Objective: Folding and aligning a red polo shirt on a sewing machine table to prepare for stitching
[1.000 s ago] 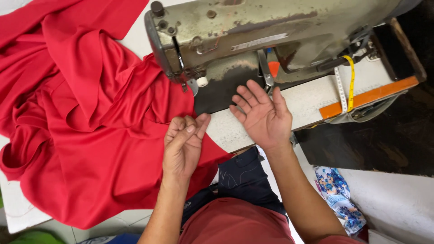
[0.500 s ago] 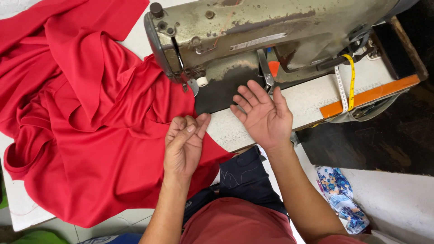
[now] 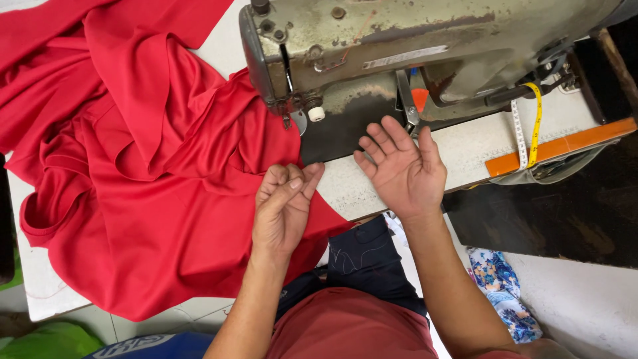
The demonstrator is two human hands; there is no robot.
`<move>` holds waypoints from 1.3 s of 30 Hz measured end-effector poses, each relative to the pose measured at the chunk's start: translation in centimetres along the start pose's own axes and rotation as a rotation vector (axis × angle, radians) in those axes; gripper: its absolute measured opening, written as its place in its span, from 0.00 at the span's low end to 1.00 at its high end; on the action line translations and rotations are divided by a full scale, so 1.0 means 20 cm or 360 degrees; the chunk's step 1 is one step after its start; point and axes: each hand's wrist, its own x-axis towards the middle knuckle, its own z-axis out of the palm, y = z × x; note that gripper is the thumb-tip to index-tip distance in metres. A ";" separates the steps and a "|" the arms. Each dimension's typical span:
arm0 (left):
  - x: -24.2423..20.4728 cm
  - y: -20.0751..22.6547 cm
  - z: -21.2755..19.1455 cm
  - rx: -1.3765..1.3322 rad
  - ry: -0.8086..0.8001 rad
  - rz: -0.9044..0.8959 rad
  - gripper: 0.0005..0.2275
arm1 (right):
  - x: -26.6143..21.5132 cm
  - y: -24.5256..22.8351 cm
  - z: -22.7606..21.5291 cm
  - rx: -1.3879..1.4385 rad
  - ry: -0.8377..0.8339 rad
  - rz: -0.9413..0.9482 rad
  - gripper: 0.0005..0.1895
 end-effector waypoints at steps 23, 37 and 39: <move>0.01 0.00 0.01 0.0003 -0.0016 0.0004 0.11 | -0.01 0.00 0.01 -0.0048 0.0020 -0.0015 0.33; 0.03 -0.06 0.04 0.0316 0.0172 0.0069 0.13 | 0.01 0.00 0.02 -0.0070 -0.0011 -0.0031 0.34; 0.04 -0.10 0.13 0.0527 0.0065 0.0219 0.13 | 0.01 0.01 0.05 -0.0092 -0.0058 -0.0015 0.34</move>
